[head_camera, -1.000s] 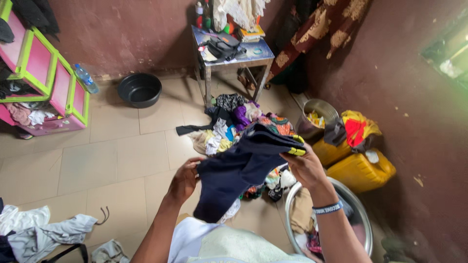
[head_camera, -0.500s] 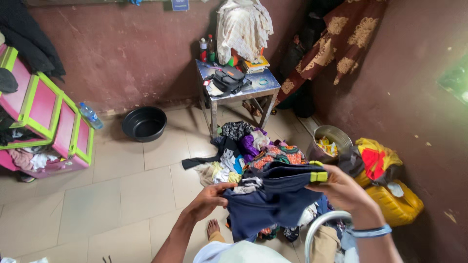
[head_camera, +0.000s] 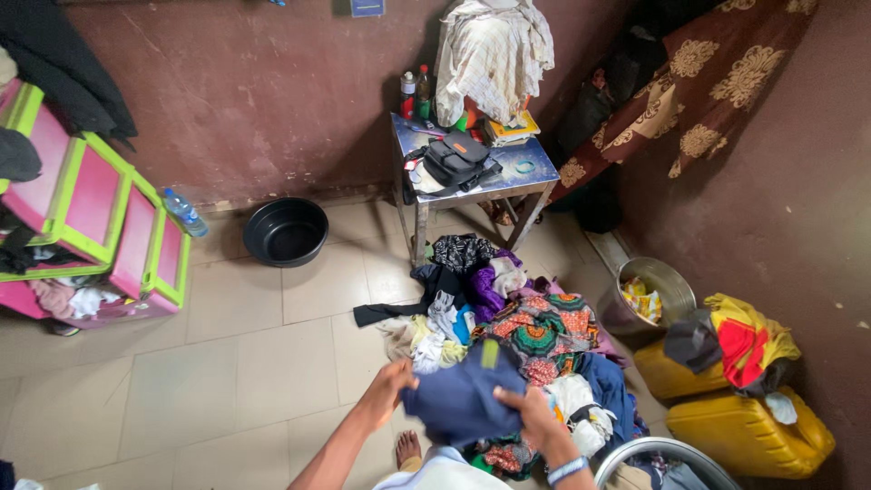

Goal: The person folds a white towel and a pair of dark blue shorts by hand from a pile of laundry on the floor.

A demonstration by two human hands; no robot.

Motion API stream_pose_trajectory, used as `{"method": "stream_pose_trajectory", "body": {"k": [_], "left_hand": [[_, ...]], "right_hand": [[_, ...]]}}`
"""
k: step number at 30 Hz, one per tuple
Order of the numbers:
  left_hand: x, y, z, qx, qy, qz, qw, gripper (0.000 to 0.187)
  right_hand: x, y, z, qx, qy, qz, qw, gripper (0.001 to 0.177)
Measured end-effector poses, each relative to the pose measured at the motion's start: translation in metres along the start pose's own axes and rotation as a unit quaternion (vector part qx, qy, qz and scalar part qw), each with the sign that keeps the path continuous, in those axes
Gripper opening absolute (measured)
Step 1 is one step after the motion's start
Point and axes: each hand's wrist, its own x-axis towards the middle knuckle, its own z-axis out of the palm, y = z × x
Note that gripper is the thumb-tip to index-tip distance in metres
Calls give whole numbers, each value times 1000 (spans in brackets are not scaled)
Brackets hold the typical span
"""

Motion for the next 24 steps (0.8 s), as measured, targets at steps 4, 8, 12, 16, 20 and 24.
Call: {"method": "stream_pose_trajectory", "body": {"k": [4,8,12,16,20,24], "left_hand": [[4,-14,-11,11,3,-27,1000,15],[26,47,3,-52,-54,79,994,14],[9,135,27,-162,-200,55,965,66],[-12,173,46,-12,-242,-17,970,68],[-21,147,48,109,-180,106,972,35],[-47,132,70,180,-116,220,952,23]], "right_hand": [[-48,-20,39,28,19,31,999,40],[-80,-97,67,-285,72,-81,952,46],[-96,-147,89,-12,-34,-186,982,60],[-102,-151,87,27,-31,-218,975,45],[-116,-123,73,-4,1,-298,954,40],[-139,-98,56,-12,65,-314,947,38]]}}
